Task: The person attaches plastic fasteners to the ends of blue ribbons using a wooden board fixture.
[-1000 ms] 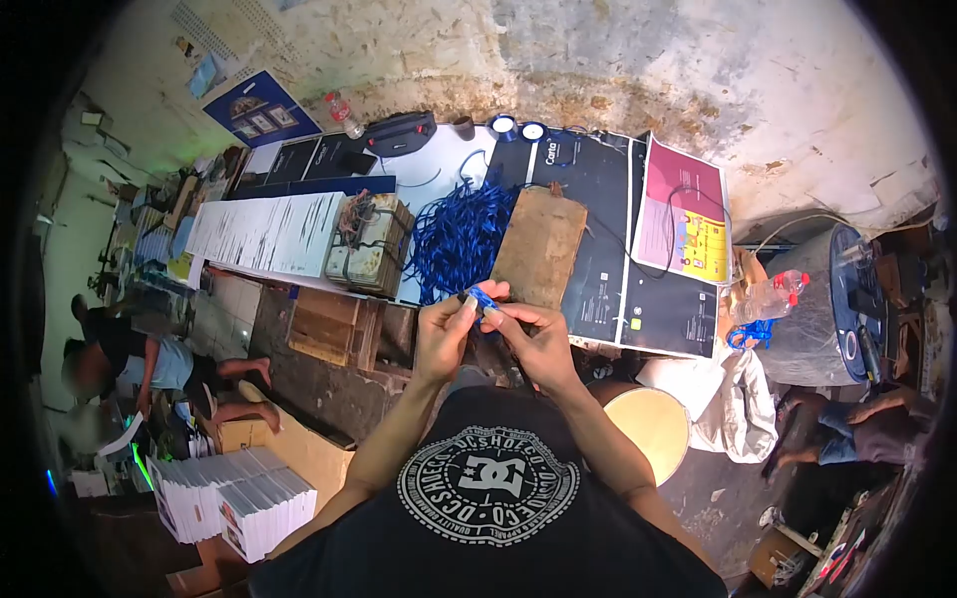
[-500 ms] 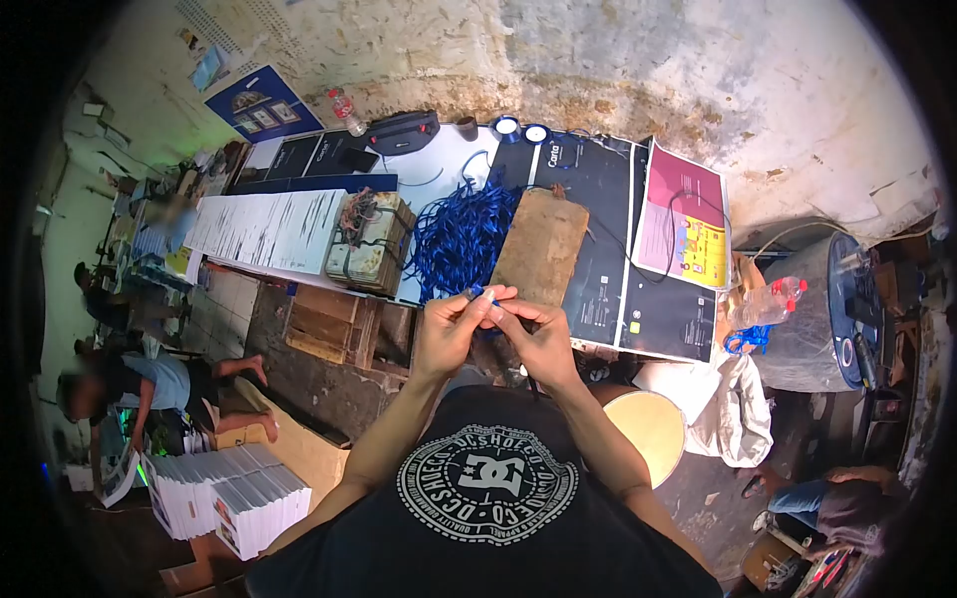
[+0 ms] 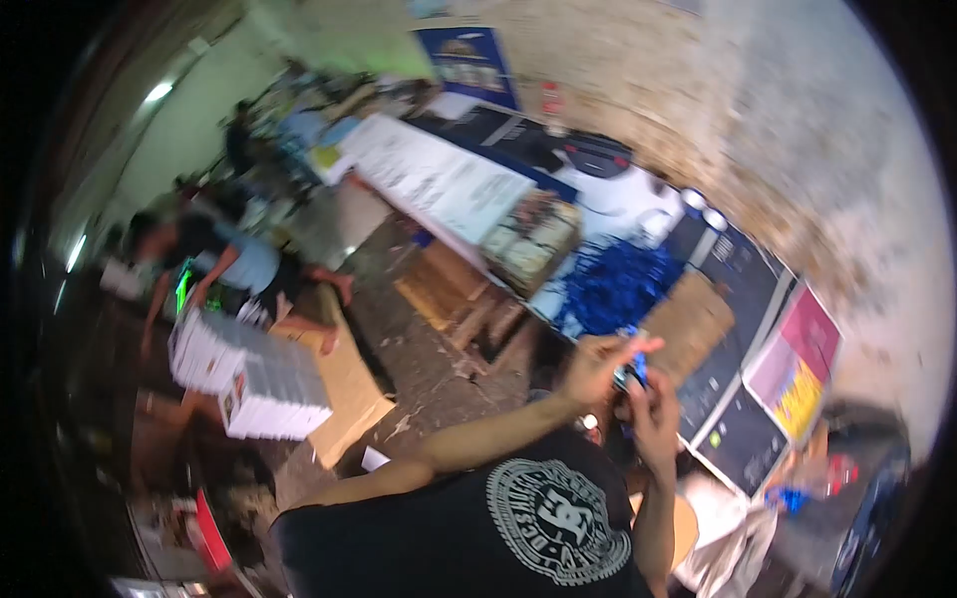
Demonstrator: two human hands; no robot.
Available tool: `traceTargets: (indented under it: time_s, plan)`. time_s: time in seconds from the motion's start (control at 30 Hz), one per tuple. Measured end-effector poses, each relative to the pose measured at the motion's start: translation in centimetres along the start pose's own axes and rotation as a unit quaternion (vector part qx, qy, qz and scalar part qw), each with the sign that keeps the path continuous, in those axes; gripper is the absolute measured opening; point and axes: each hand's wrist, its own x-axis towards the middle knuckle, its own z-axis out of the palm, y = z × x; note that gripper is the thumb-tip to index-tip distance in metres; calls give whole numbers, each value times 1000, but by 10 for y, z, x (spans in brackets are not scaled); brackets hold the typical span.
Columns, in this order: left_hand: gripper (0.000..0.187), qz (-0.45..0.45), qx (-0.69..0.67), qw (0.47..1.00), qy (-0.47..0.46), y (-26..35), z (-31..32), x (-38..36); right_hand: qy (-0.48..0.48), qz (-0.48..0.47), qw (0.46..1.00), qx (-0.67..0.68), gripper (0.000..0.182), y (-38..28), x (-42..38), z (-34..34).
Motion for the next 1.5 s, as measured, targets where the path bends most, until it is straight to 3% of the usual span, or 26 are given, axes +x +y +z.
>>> traceTargets:
  time_s: [0.07, 0.23, 0.37, 0.53, 0.8, 1.03, 1.13, 1.2, 1.27, 1.3, 1.33, 1.37, 1.4, 1.43, 1.5]
  plan:
    - [28, 19, -81, 995, 55, 3, -6, 3, -37, 16, 997, -58, 16, 2, -2, 0]
    - [37, 44, -114, 984, 128, 26, -35, 7, -85, 19, 982, -170, 23, 1, -9, -13]
    - [32, 22, -117, 970, 213, 33, -69, 11, -103, 3, 973, -207, 24, 1, -13, -17]
    - [30, 101, -173, 946, 255, 31, -106, 7, -135, 33, 961, -238, 32, -4, -21, -32]
    - [29, 71, -189, 927, 315, 21, -144, -6, -160, 57, 945, -278, 32, -16, -27, -42]
    - [26, -52, -250, 904, 343, -18, -163, -21, -200, 127, 947, -216, 34, -22, -27, -34]
    - [23, -159, -323, 875, 323, -61, -179, -43, -242, 172, 935, -194, 34, -21, -26, -26]
    - [34, -229, -334, 871, 278, -119, -203, -62, -270, 198, 923, -190, 35, -15, -23, -22]
    - [42, -386, -158, 796, 439, -114, -198, -80, -290, 179, 912, -227, 35, -4, -21, -21]
    - [44, -282, 41, 831, 477, -123, -196, -82, -301, 170, 908, -237, 36, -3, -21, -17]
    - [47, -161, 238, 822, 492, -132, -196, -82, -311, 160, 904, -245, 36, -4, -20, -13]
    - [49, -35, 423, 766, 483, -141, -198, -84, -319, 165, 895, -264, 37, -9, -19, -9]
    - [47, -33, 333, 864, 375, -53, -149, -80, -314, 180, 898, -251, 37, -6, -18, -9]
    - [45, 61, 283, 919, 269, -77, -141, -67, -314, 199, 897, -240, 37, 0, -19, -12]
    - [34, 28, 267, 962, -51, 8, -78, -68, -311, 251, 892, -212, 35, 2, -14, -13]
